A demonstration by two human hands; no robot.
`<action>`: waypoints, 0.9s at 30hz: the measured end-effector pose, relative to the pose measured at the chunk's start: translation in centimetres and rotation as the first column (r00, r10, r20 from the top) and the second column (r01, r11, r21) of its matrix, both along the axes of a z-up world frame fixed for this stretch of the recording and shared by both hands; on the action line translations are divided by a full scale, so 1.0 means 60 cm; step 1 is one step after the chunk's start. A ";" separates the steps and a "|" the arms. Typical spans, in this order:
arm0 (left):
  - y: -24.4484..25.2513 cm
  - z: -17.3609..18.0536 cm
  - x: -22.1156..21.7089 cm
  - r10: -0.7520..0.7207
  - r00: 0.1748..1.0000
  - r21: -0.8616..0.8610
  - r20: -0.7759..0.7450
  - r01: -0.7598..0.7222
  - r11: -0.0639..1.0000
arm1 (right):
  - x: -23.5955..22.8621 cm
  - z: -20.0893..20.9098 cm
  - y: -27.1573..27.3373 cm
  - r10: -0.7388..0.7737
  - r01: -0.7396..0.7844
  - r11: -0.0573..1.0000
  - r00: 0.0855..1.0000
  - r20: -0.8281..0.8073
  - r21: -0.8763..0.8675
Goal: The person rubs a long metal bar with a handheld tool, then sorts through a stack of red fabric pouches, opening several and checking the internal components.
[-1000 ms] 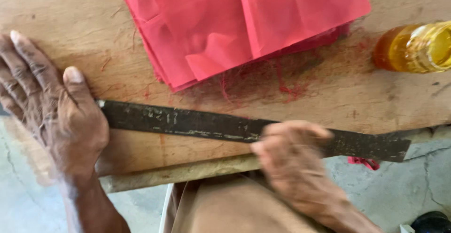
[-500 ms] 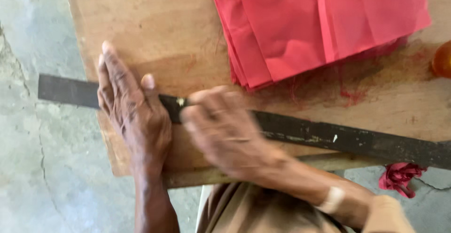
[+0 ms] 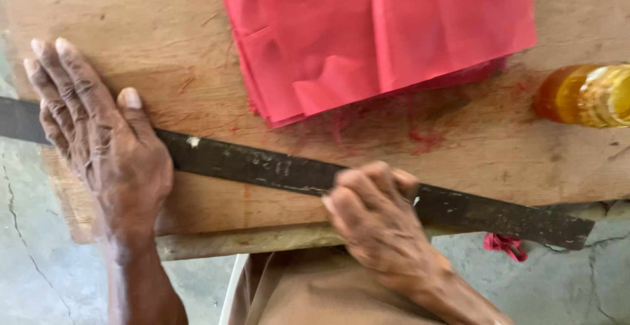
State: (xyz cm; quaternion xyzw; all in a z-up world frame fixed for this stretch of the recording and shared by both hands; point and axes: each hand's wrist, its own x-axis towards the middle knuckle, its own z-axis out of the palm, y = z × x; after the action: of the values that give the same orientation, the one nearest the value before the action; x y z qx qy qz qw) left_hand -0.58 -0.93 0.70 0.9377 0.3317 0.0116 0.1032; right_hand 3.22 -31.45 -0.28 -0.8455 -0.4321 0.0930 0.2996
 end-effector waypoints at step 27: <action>0.015 -0.023 0.000 -0.204 0.973 0.067 0.106 0.197 0.978 | 0.026 0.016 0.030 0.088 -0.088 0.996 0.996 0.030 0.003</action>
State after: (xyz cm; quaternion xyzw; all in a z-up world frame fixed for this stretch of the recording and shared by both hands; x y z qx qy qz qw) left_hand -0.56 -0.01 -0.66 0.9667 0.2285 0.0632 0.0959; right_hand 4.77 -29.67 0.70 -0.8264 -0.4733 0.0927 0.2905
